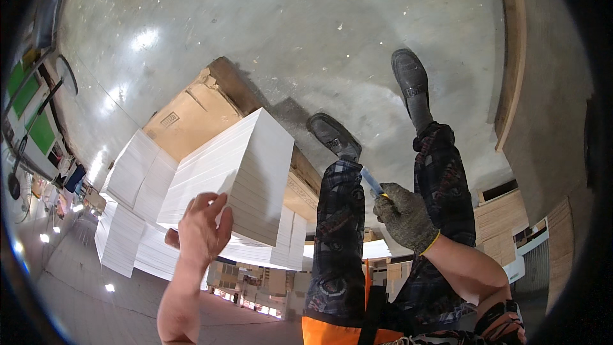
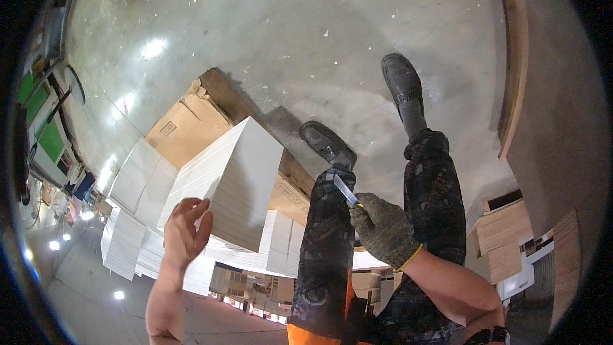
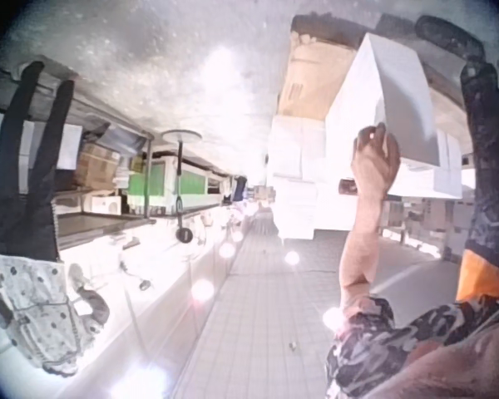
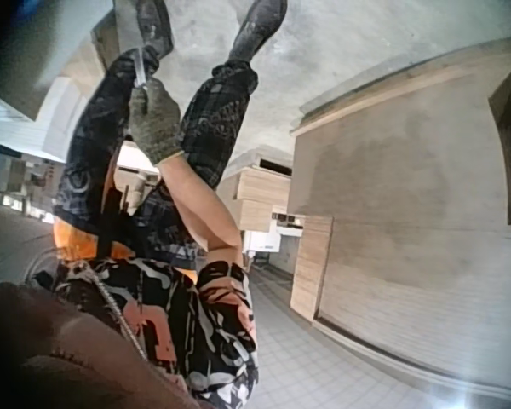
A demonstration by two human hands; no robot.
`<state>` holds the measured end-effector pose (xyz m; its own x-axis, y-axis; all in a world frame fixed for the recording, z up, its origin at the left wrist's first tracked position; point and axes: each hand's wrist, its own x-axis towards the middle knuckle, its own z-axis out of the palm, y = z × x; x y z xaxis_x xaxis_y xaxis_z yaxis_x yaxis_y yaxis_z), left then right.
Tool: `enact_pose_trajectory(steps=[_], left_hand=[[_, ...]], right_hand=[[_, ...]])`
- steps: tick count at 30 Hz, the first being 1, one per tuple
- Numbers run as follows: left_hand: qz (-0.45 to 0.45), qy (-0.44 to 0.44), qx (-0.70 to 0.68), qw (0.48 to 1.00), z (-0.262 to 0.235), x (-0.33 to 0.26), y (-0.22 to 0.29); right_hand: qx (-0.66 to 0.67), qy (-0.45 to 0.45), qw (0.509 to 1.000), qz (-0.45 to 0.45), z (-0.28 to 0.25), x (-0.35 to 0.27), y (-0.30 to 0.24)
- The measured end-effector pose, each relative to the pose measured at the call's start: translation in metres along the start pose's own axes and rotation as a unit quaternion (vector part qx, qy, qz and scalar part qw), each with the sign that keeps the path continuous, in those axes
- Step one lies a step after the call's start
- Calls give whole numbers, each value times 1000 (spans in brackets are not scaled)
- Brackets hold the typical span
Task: The person sands the edges and corners of a stack of white boards by hand, moving the sandpaper along the sides and corners of the stack while holding it steady.
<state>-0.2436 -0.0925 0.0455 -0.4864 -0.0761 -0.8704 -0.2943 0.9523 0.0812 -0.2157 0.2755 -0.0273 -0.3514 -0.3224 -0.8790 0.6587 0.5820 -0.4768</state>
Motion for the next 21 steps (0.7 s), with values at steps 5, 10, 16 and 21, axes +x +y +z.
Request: enact_pose_trajectory(steps=[5, 10, 16, 21], left_hand=[[-14, 174, -3, 985, 34, -43, 11], [0, 344, -87, 935, 108, -40, -4], [-7, 434, -123, 893, 128, -32, -5], [22, 447, -118, 887, 129, -30, -7]], right_hand=[[-16, -1, 1000, 4, 7, -1, 10], [-6, 2, 1000, 13, 13, 1, 11], [29, -16, 999, 4, 19, -1, 21], [-95, 16, 994, -53, 29, 0, 24]])
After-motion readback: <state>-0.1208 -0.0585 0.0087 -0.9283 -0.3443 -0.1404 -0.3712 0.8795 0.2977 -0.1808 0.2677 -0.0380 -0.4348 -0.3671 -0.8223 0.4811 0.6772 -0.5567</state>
